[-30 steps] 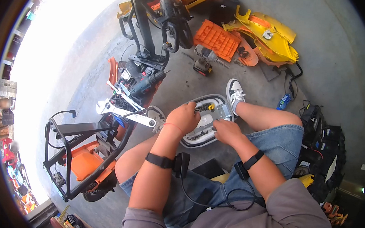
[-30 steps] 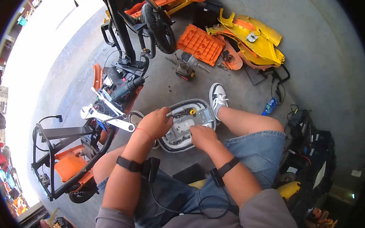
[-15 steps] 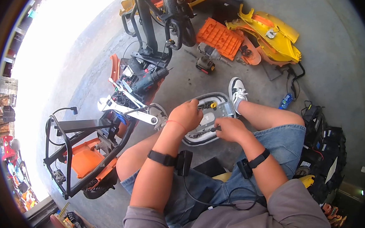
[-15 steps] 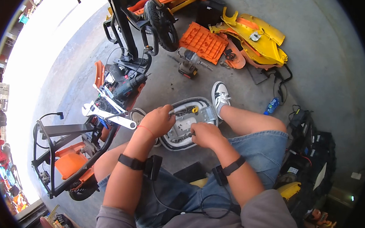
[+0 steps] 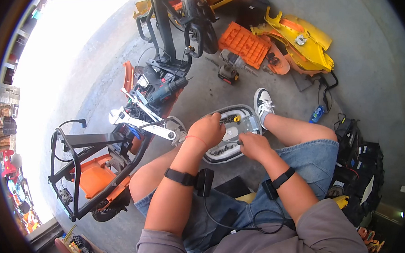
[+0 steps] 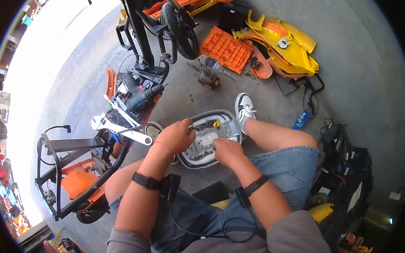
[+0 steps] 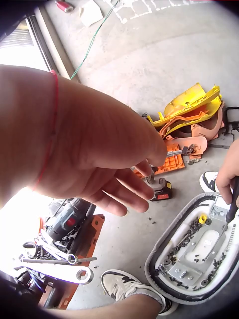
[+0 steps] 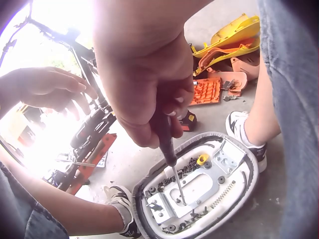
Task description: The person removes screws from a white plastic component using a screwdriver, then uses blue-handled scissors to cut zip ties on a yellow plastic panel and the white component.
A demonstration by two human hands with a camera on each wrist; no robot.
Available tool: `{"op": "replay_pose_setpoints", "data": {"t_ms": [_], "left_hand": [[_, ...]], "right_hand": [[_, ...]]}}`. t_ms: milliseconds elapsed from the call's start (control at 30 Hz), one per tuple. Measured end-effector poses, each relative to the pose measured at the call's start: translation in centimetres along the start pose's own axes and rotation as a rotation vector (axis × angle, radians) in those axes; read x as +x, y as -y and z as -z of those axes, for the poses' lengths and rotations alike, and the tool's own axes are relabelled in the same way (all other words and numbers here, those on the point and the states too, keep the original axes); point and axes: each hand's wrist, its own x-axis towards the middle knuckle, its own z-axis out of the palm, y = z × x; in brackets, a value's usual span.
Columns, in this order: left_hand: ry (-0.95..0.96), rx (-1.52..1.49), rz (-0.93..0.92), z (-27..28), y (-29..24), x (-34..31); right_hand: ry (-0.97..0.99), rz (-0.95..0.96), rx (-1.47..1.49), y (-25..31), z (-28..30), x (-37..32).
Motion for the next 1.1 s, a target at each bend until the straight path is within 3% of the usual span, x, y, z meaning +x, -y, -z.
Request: {"op": "replay_pose_setpoints", "data": {"t_ms": [200, 567, 833, 1100], "left_hand": [[0.046, 0.012, 0.038, 0.0, 0.1, 0.1], [0.047, 0.026, 0.035, -0.3, 0.1, 0.2], [0.006, -0.004, -0.016, 0.0, -0.2, 0.1], [0.019, 0.003, -0.019, 0.2, -0.2, 0.0]], "right_hand": [[-0.077, -0.061, -0.017, -0.4, 0.0, 0.3], [0.014, -0.056, 0.017, -0.3, -0.1, 0.2], [-0.122, -0.085, 0.036, -0.5, 0.4, 0.4], [-0.134, -0.116, -0.009, -1.2, -0.9, 0.6]]}}
